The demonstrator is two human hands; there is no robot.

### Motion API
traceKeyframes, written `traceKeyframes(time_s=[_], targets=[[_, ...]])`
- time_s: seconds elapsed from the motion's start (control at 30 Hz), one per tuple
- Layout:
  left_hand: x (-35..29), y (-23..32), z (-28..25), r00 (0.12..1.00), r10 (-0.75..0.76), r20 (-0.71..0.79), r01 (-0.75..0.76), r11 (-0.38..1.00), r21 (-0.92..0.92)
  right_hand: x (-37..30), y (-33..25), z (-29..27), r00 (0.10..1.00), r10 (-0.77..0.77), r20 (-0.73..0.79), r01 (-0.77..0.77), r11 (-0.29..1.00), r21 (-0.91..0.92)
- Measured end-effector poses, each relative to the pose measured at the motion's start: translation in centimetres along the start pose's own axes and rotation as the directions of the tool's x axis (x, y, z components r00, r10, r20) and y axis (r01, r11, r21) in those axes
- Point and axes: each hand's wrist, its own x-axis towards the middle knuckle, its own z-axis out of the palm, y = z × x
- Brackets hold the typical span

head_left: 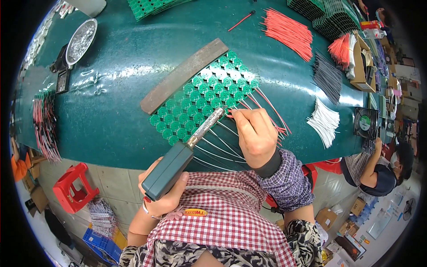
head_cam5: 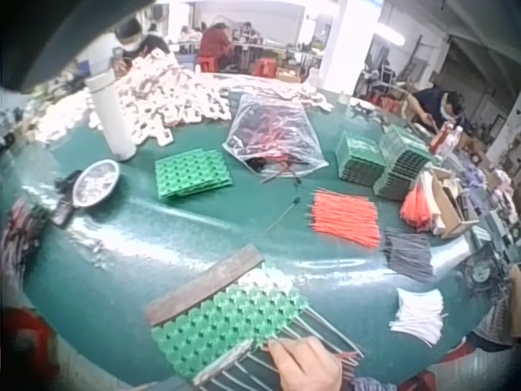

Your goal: The person solders wires to electronic components in a plastic grid array using a wire-feeding soldering gun.

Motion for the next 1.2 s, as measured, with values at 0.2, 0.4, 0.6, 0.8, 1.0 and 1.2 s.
traceKeyframes(time_s=[0.2,0.4,0.6,0.8,1.0,1.2], targets=[[-0.2,0.0,0.0,1.0,0.028,-0.014,-0.028,1.0,0.008,0.1,-0.2,0.1,0.999,0.014,-0.029,-0.014,1.0,-0.013],[-0.9,-0.2,-0.2,0.999,-0.031,-0.023,0.031,0.999,-0.027,0.0,-0.9,-0.4,0.993,-0.046,-0.108,0.05,0.998,0.031],[-1.3,-0.4,-0.5,1.0,-0.013,-0.005,0.013,1.0,-0.002,-0.5,-1.3,0.0,1.0,-0.015,-0.023,0.016,0.999,0.041],[-1.3,-0.4,-0.4,0.999,-0.034,0.012,0.034,0.999,0.002,-0.4,-1.5,0.0,1.0,-0.009,-0.006,0.009,1.0,0.008],[-1.4,-0.5,-0.8,0.998,-0.014,0.064,0.012,0.999,0.039,-0.4,-1.5,0.1,1.0,-0.009,0.003,0.009,1.0,-0.003],[-1.6,-0.4,-1.0,0.999,-0.014,0.052,0.012,0.999,0.048,-0.4,-1.6,0.1,1.0,-0.015,-0.003,0.014,1.0,-0.01]])
